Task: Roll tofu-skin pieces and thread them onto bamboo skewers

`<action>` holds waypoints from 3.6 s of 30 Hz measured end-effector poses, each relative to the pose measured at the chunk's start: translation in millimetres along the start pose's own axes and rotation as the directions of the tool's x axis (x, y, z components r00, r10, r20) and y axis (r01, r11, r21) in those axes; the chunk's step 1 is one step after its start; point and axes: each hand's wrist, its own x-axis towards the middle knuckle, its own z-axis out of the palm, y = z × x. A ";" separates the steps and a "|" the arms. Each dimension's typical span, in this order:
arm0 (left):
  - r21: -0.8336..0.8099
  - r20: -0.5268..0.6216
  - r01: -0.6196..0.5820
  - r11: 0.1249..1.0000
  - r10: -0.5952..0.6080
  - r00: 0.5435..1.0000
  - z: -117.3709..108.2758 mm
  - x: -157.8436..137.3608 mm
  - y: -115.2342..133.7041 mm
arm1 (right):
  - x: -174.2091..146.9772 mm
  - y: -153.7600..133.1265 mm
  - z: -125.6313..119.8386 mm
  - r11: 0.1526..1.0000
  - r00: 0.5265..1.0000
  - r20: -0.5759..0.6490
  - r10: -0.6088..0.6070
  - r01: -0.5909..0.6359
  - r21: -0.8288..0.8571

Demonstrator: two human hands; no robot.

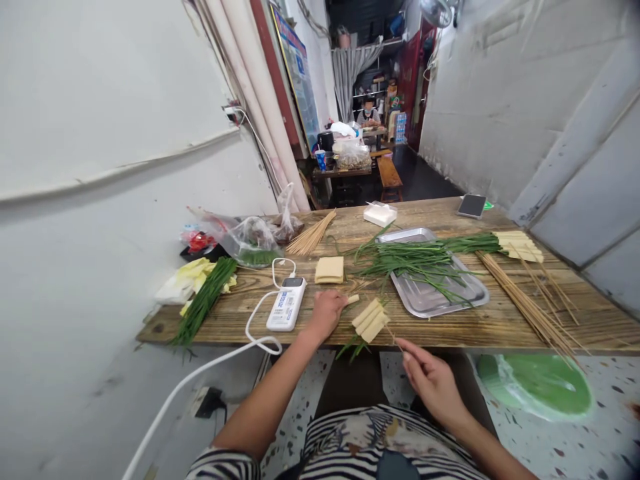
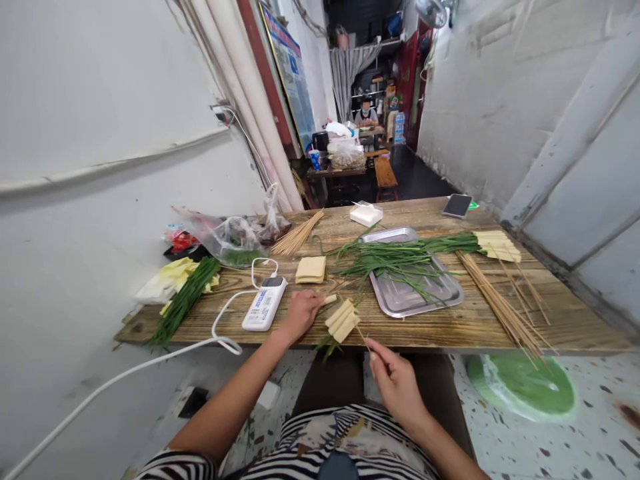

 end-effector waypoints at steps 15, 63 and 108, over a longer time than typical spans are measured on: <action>0.123 -0.031 -0.055 0.991 0.059 0.998 7.8 -3.5 -0.5 | 12.9 31.0 12.3 0.943 0.990 0.039 -0.139 0.144 -0.299; -0.148 -0.084 -0.063 0.987 0.051 0.995 9.3 -1.7 -4.1 | 21.2 -1.1 26.3 0.893 0.991 0.062 -0.118 0.133 -0.430; -0.377 0.000 -0.021 0.926 0.023 1.000 -2.0 4.5 -12.6 | 50.9 1.0 40.2 0.631 0.966 0.209 -0.150 0.256 -0.732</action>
